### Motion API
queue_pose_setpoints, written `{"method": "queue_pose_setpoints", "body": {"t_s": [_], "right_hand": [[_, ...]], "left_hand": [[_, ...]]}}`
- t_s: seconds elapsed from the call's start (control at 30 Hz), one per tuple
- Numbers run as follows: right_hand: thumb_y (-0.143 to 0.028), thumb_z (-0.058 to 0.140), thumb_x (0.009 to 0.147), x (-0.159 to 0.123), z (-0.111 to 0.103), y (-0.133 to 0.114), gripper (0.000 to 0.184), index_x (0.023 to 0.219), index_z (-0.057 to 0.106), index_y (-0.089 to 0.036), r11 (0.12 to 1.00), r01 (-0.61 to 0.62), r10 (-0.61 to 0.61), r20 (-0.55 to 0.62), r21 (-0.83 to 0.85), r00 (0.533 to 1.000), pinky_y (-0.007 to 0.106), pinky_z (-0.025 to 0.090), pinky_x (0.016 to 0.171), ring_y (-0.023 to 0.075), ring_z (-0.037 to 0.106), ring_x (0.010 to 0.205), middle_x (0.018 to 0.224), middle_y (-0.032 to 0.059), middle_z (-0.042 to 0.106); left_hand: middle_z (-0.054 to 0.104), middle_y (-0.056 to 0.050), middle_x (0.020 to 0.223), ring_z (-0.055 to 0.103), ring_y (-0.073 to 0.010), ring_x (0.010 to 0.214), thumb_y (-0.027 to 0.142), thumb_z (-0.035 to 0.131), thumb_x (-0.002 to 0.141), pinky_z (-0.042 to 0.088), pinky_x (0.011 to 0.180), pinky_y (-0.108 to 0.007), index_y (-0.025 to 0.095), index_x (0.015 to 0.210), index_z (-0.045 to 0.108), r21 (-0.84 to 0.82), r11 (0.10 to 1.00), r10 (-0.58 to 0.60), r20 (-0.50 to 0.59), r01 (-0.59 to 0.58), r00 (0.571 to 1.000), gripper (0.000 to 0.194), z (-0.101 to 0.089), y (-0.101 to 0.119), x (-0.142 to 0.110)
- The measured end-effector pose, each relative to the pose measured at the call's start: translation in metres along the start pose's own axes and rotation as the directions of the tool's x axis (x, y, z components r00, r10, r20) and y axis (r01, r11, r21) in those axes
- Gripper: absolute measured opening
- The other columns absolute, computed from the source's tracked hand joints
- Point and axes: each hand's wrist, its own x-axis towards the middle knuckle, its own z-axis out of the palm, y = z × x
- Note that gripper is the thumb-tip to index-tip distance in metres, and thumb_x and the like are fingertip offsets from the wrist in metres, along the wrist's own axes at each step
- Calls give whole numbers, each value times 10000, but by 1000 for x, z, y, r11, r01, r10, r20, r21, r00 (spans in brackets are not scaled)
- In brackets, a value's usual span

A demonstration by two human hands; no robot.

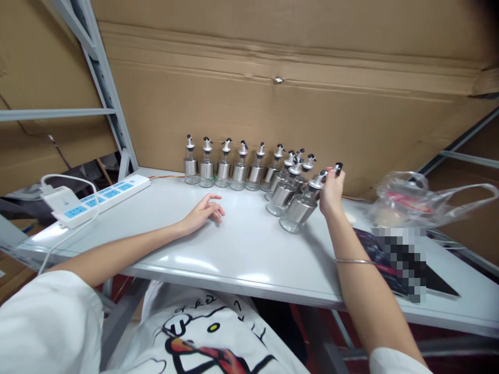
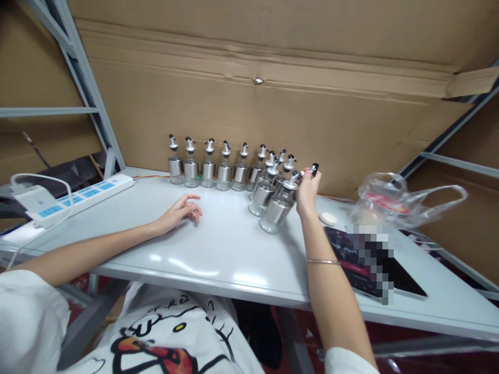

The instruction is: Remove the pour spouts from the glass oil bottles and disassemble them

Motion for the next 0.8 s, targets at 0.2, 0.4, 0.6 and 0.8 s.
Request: {"method": "queue_pose_setpoints", "body": {"t_s": [0.2,0.4,0.6,0.8], "right_hand": [[-335,332,923,-16,-14,-42,102,894,370,-244,997,-57,45,-222,-49,974,298,391,474,117,439,432,673,-35,423],[-398,460,837,-18,-43,-88,169,789,470,-236,998,-6,-1,-129,-59,992,342,337,421,118,402,418,633,-6,429],[-453,655,676,-58,-37,-167,261,744,570,-215,898,-17,-101,242,441,965,229,237,320,97,380,527,779,29,419],[-546,517,833,-123,41,-185,312,906,468,-247,824,-281,-178,696,492,695,223,274,321,82,393,380,620,-53,375]], "left_hand": [[646,23,741,640,-121,594,353,576,814,461,679,-283,160,1090,418,3,1000,-10,15,10,1000,372,2,2,0],[647,22,711,629,-119,566,361,599,801,447,636,-266,160,1071,435,-22,1000,-7,10,7,1000,375,3,2,-1],[648,-1,736,628,-141,604,551,591,787,455,656,-295,172,1083,420,-86,996,-11,63,16,998,510,1,-1,0],[618,-69,969,613,-206,908,663,675,658,460,801,-358,201,1169,421,-138,988,106,246,-73,963,734,1,-2,-3]]}}
